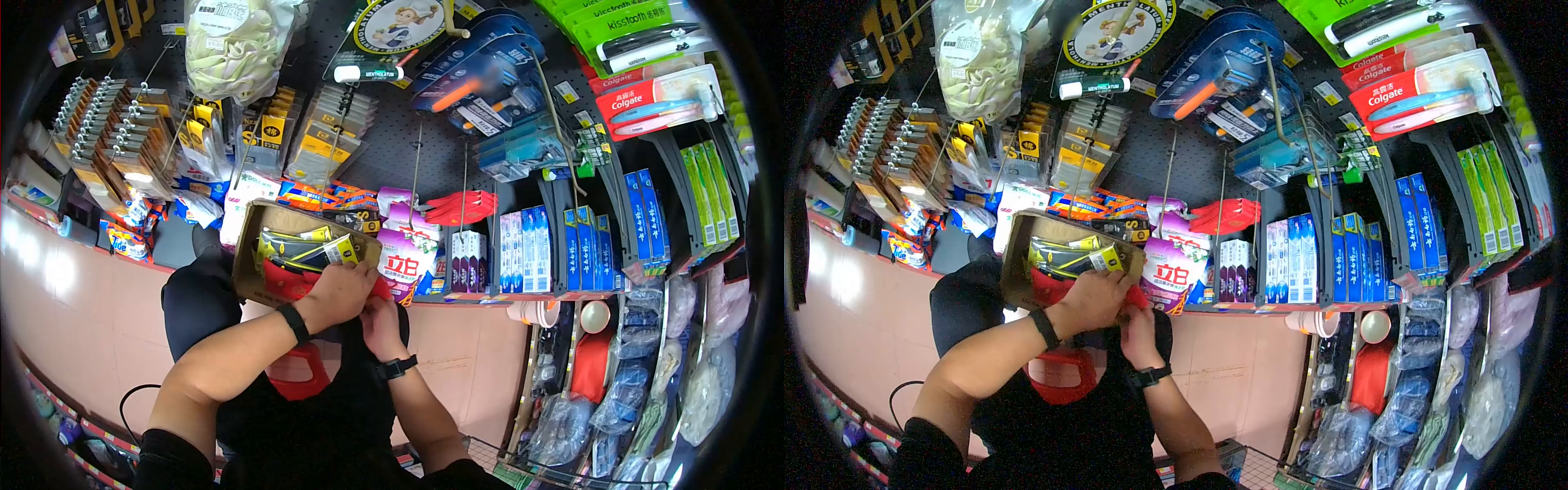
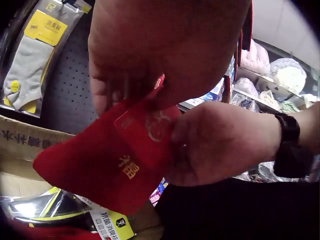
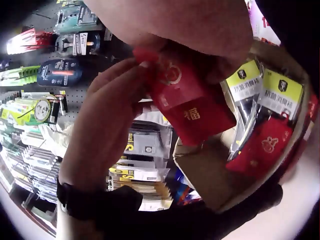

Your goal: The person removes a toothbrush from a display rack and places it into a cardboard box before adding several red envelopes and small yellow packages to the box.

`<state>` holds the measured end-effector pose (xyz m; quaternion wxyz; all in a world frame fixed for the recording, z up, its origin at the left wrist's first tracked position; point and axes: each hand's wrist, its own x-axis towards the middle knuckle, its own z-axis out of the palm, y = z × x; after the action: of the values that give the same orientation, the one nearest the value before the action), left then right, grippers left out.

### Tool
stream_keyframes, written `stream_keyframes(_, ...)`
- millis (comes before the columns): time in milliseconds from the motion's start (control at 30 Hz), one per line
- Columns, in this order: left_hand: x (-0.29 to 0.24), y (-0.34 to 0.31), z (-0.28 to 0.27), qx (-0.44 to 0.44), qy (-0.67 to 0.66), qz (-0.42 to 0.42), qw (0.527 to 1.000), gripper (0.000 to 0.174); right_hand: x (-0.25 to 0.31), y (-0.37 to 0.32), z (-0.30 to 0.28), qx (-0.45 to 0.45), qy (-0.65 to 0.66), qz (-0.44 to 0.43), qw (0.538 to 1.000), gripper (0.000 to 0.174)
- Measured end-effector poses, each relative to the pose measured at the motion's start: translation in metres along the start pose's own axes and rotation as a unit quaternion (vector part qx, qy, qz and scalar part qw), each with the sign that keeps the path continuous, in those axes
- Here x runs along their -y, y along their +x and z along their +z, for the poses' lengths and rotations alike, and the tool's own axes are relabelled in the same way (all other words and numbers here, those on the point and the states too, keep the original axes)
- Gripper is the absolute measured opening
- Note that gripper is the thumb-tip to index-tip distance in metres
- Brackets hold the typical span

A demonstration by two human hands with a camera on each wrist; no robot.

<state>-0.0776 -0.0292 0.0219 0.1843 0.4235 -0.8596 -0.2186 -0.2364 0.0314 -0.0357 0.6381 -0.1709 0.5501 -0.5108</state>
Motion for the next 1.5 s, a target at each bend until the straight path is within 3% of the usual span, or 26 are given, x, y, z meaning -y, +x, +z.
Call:
stream_keyframes(33, 0.001, 0.000, -0.002, 0.029, 0.018, -0.003, 0.999, 0.043, -0.001, -0.004, 0.005, 0.051, 0.004, 0.000, 0.999, 0.026)
stream_keyframes(200, -0.003, 0.004, -0.018, 0.096, 0.049, -0.055, 0.993, 0.045, 0.001, 0.001, 0.037, 0.063, 0.028, -0.003, 0.998, 0.033)
stream_keyframes(267, -0.001, 0.004, -0.012, -0.140, 0.108, -0.034, 0.984, 0.034, 0.001, 0.005, 0.038, 0.059, 0.012, 0.001, 0.998, 0.037)
stream_keyframes(400, 0.002, 0.005, -0.012, -0.170, 0.108, -0.031, 0.979, 0.032, -0.002, 0.016, 0.017, 0.069, -0.072, -0.056, 0.993, 0.036)
stream_keyframes(467, 0.001, 0.002, -0.013, -0.043, 0.064, -0.051, 0.996, 0.030, 0.006, 0.018, 0.002, 0.071, -0.112, -0.075, 0.988, 0.036)
stream_keyframes(533, 0.001, 0.003, -0.007, -0.036, 0.052, -0.058, 0.996, 0.030, 0.018, 0.018, -0.014, 0.014, -0.149, -0.055, 0.987, 0.027)
stream_keyframes(567, 0.000, 0.003, -0.004, -0.028, 0.040, -0.063, 0.997, 0.031, 0.022, 0.019, -0.020, -0.023, -0.157, -0.091, 0.983, 0.018)
stream_keyframes(600, -0.001, 0.003, -0.005, -0.028, 0.040, -0.061, 0.997, 0.031, 0.026, 0.025, -0.033, -0.040, -0.146, -0.093, 0.984, 0.019)
stream_keyframes(833, -0.004, 0.004, -0.008, 0.016, 0.041, -0.046, 0.998, 0.024, 0.103, 0.049, -0.060, -0.071, -0.199, -0.231, 0.950, 0.012)
stream_keyframes(933, -0.004, 0.005, -0.005, 0.046, 0.043, -0.047, 0.997, 0.025, 0.132, 0.079, -0.082, -0.133, -0.170, -0.217, 0.952, 0.018)
stream_keyframes(1000, -0.003, 0.005, -0.003, 0.050, 0.045, -0.043, 0.997, 0.025, 0.150, 0.099, -0.098, -0.126, -0.124, -0.210, 0.962, 0.019)
stream_keyframes(1133, -0.004, 0.008, 0.005, 0.018, 0.029, -0.045, 0.998, 0.021, 0.188, 0.110, -0.095, -0.126, -0.135, -0.206, 0.961, 0.023)
stream_keyframes(1233, 0.000, 0.008, 0.008, 0.030, 0.031, -0.043, 0.998, 0.019, 0.204, 0.115, -0.077, -0.186, -0.147, -0.214, 0.948, 0.037)
stream_keyframes(1367, 0.000, 0.009, 0.011, 0.037, 0.031, -0.032, 0.998, 0.018, 0.211, 0.126, -0.069, -0.112, -0.174, -0.279, 0.938, 0.058)
stream_keyframes(1467, -0.002, 0.012, 0.004, 0.079, 0.030, -0.040, 0.996, 0.016, 0.212, 0.136, -0.071, -0.116, -0.197, -0.293, 0.929, 0.059)
stream_keyframes(1500, -0.002, 0.013, 0.005, 0.079, 0.030, -0.041, 0.996, 0.016, 0.212, 0.137, -0.067, -0.124, -0.185, -0.301, 0.927, 0.052)
